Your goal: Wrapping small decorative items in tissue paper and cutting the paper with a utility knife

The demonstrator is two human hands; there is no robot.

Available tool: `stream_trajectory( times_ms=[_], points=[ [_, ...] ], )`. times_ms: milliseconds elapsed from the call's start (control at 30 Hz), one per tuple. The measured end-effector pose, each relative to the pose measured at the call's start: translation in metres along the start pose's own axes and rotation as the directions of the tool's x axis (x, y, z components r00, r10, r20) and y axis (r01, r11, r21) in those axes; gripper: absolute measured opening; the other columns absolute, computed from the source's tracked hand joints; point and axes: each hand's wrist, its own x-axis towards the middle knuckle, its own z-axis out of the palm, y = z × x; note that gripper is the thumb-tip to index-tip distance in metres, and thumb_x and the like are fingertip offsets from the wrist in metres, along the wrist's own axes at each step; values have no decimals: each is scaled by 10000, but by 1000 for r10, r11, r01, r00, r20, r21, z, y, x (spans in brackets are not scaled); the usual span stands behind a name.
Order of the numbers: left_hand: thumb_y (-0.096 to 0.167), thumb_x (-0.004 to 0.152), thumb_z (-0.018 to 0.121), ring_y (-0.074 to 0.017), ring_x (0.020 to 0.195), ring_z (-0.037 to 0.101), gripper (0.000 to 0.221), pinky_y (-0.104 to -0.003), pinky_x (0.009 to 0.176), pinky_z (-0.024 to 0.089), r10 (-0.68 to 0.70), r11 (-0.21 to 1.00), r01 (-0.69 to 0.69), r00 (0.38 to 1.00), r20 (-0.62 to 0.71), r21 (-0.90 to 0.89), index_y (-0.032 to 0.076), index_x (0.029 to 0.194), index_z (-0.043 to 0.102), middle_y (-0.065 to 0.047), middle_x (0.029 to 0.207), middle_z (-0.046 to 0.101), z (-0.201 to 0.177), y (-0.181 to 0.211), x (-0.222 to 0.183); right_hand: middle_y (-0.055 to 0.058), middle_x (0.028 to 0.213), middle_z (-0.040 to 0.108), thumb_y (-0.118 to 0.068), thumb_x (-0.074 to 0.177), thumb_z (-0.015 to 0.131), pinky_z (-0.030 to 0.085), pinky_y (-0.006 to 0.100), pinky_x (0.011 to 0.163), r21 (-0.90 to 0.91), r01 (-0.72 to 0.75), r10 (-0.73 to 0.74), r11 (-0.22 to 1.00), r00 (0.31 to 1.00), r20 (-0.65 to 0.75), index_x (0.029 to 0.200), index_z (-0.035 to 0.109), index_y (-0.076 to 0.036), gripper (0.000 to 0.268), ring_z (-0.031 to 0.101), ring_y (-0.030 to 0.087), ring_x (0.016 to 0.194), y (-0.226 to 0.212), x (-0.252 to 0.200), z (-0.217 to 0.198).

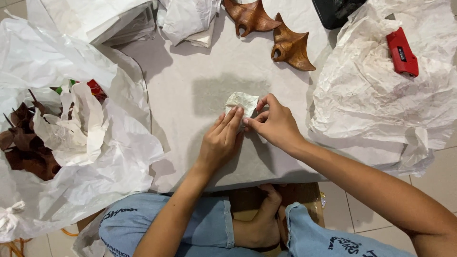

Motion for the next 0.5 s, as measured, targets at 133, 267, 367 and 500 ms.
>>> stream_trajectory(
  times_ms=[133, 267, 367, 500],
  points=[
    [165, 983, 636, -261, 1247, 657, 396, -351, 1066, 490, 49, 999, -49, 999, 10, 14, 3, 1345, 633, -135, 1340, 682, -4, -3, 3, 1, 751, 784, -333, 883, 780, 511, 279, 674, -28, 4, -4, 1000, 1000, 5, 1112, 514, -149, 397, 706, 167, 674, -5, -1, -8],
    [123, 977, 638, -279, 1211, 673, 377, -346, 1006, 536, -37, 989, 36, 999, -7, -143, 38, 1344, 651, -136, 1342, 677, -18, -1, 13, 34, 765, 792, -316, 882, 791, 492, 271, 690, 69, -21, 15, 997, 997, 81, 1134, 542, -133, 398, 688, 162, 709, -26, -5, -23],
    [72, 961, 636, -303, 1196, 674, 392, -366, 969, 559, -112, 949, 119, 993, 39, -293, 41, 1351, 644, -152, 1356, 664, -26, -2, 17, 48, 789, 803, -273, 889, 784, 470, 249, 710, 157, -32, 4, 987, 985, 175, 1147, 550, -117, 381, 672, 145, 740, -24, 2, -27],
    [34, 958, 635, -361, 1191, 665, 403, -421, 943, 567, -182, 857, 231, 972, 149, -461, 26, 1361, 617, -188, 1350, 659, -38, -5, 26, 61, 846, 807, -176, 929, 724, 416, 227, 721, 292, 46, -142, 955, 938, 318, 1188, 518, -99, 340, 613, 127, 781, -13, 14, -33]
  ],
)
